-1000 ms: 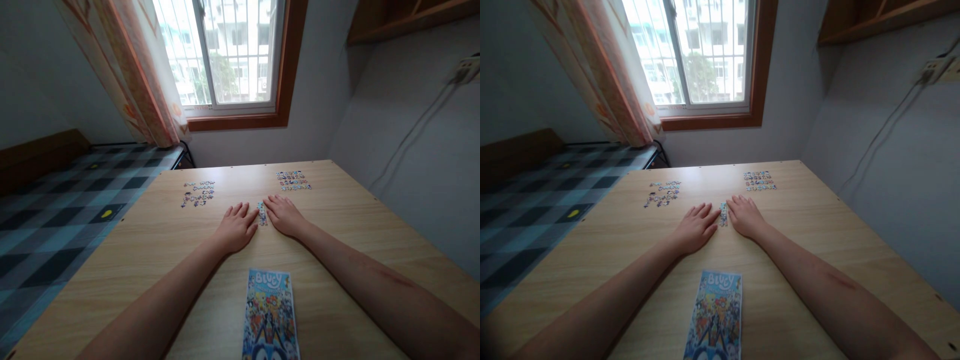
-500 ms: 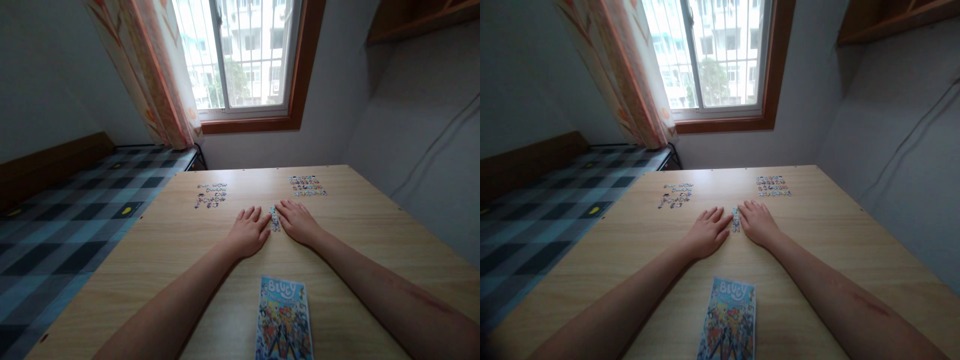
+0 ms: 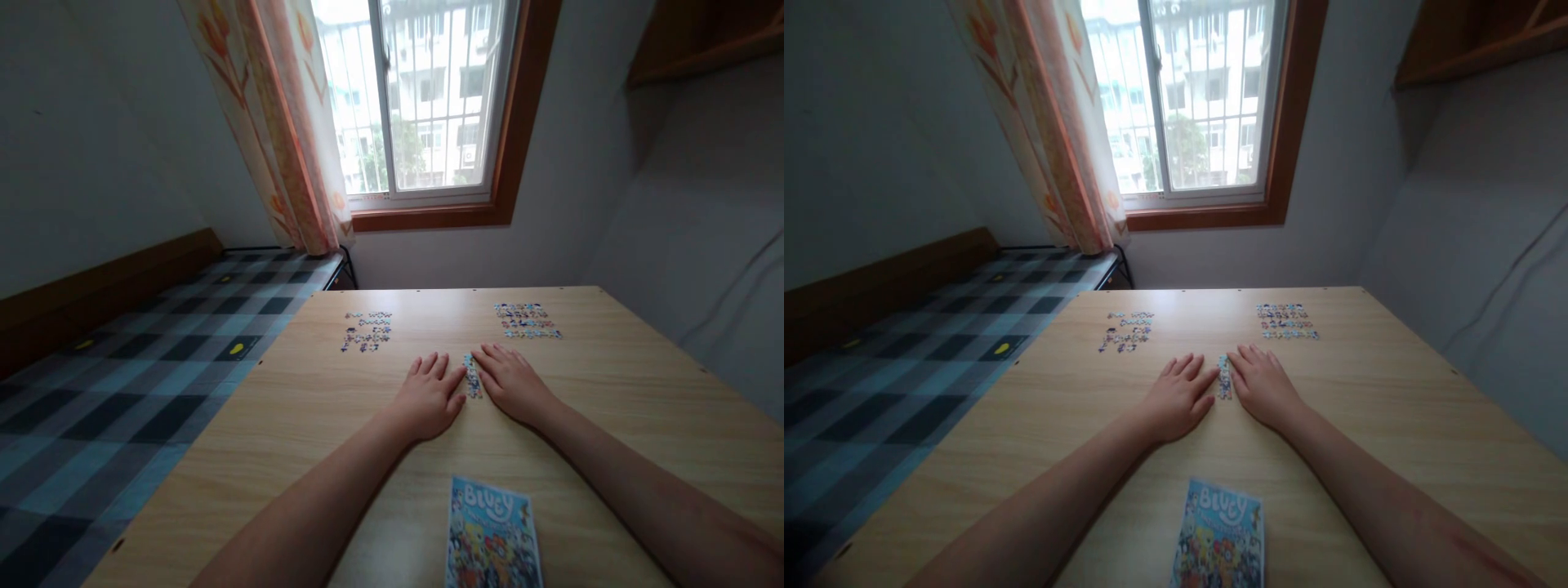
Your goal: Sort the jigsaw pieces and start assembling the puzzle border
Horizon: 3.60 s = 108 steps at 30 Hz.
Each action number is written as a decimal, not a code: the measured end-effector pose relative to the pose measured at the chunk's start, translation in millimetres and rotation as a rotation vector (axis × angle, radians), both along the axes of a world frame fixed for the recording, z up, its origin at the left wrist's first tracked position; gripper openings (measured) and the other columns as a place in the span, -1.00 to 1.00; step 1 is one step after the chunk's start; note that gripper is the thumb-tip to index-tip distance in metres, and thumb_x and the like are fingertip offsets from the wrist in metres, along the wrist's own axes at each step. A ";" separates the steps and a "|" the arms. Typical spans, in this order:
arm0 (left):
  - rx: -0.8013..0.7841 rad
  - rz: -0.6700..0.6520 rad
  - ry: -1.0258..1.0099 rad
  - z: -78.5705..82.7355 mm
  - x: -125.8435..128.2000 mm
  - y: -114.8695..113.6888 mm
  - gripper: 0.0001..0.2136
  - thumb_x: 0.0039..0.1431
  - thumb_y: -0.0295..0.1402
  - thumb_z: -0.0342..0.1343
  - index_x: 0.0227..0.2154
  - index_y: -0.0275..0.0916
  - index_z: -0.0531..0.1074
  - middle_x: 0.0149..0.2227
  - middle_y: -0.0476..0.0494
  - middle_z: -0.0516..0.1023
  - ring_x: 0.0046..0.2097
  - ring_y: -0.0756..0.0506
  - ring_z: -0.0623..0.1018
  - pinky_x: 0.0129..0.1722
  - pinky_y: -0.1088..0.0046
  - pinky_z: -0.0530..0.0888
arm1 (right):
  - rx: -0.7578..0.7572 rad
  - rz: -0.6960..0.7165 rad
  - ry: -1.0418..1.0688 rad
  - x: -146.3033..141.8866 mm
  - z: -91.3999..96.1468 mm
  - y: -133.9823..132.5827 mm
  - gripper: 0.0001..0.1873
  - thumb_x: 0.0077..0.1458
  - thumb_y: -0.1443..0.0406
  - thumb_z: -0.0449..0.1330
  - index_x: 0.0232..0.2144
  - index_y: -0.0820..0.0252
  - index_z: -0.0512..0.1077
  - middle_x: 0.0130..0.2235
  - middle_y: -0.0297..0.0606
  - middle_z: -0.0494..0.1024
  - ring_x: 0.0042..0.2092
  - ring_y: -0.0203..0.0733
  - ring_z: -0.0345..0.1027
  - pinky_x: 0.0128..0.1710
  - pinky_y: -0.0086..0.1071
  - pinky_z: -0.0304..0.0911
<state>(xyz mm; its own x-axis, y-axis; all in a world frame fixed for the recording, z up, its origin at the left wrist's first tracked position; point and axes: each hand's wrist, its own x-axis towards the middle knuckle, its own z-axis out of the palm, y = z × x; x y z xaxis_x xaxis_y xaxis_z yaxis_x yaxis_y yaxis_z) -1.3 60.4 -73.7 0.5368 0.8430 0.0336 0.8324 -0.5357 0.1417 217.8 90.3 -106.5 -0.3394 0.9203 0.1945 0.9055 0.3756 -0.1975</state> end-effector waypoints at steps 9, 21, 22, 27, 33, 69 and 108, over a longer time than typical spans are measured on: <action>0.099 0.301 0.037 -0.2 -7.9 10.8 -0.35 0.34 0.01 -0.19 0.33 -0.30 0.21 0.39 -0.40 0.15 0.43 -0.38 0.05 0.38 -0.11 -0.09 | -0.016 -0.008 -0.006 -1.6 3.9 -2.9 -0.47 0.35 0.20 -0.10 0.27 0.14 0.34 0.36 -0.06 0.25 0.37 0.10 0.08 0.33 0.07 -0.02; 0.110 0.570 0.084 -2.5 -23.6 32.1 -0.30 0.31 0.04 -0.21 0.33 -0.36 0.20 0.40 -0.52 0.09 0.43 -0.45 -0.01 0.33 -0.25 -0.17 | -0.051 0.004 -0.007 -0.6 9.8 -2.0 -0.47 0.36 0.19 -0.09 0.29 0.16 0.30 0.37 -0.06 0.22 0.38 0.12 0.03 0.34 0.08 -0.06; 0.116 0.580 0.078 -3.5 -24.1 33.2 -0.30 0.30 0.05 -0.20 0.33 -0.34 0.21 0.40 -0.51 0.10 0.43 -0.45 0.00 0.33 -0.25 -0.15 | -0.051 0.003 -0.004 -0.5 10.0 -2.1 -0.47 0.36 0.19 -0.09 0.29 0.16 0.30 0.37 -0.07 0.23 0.38 0.12 0.03 0.34 0.07 -0.07; 0.116 0.624 0.081 -5.3 -24.9 37.4 -0.33 0.31 0.03 -0.18 0.31 -0.34 0.24 0.39 -0.50 0.12 0.43 -0.43 0.02 0.32 -0.25 -0.09 | -0.063 -0.007 0.012 -1.6 12.8 -2.6 -0.48 0.36 0.21 -0.08 0.29 0.15 0.30 0.37 -0.06 0.22 0.38 0.11 0.03 0.35 0.06 -0.09; 0.306 0.424 -0.015 5.7 -23.0 29.1 -0.65 0.29 -0.19 -0.01 -0.01 -0.20 0.54 0.00 -0.31 0.58 0.12 -0.33 0.46 0.29 -0.18 0.06 | -0.080 -0.001 0.030 -1.2 15.4 -1.1 -0.48 0.35 0.20 -0.06 0.30 0.12 0.29 0.38 -0.07 0.21 0.38 0.09 0.02 0.35 0.05 -0.11; -0.014 -0.237 -0.382 13.4 -11.1 16.1 -0.87 0.11 -0.36 0.22 -0.29 -0.16 0.63 -0.20 -0.13 0.62 -0.11 -0.14 0.52 0.03 0.26 0.44 | -0.099 -0.007 0.053 2.7 20.8 -1.3 -0.46 0.39 0.12 -0.12 0.32 0.10 0.25 0.39 -0.09 0.19 0.40 0.08 -0.01 0.35 0.06 -0.13; 0.158 -0.221 -0.431 -2.3 16.7 7.0 -0.84 0.12 -0.43 0.19 -0.23 -0.17 0.55 -0.02 -0.18 0.57 0.03 -0.19 0.49 0.12 0.17 0.43 | -0.070 -0.008 0.050 -2.2 25.0 -5.8 -0.46 0.33 0.05 0.00 0.27 0.06 0.31 0.36 -0.05 0.22 0.38 0.11 0.01 0.33 0.07 -0.11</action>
<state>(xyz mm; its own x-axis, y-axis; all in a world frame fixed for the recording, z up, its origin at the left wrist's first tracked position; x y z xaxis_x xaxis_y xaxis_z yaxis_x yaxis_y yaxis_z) 15.5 67.4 -76.0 0.6112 0.6777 0.4089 0.5807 -0.7350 0.3502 215.6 84.5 -81.5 -0.3236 0.9348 0.1464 0.8968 0.3524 -0.2676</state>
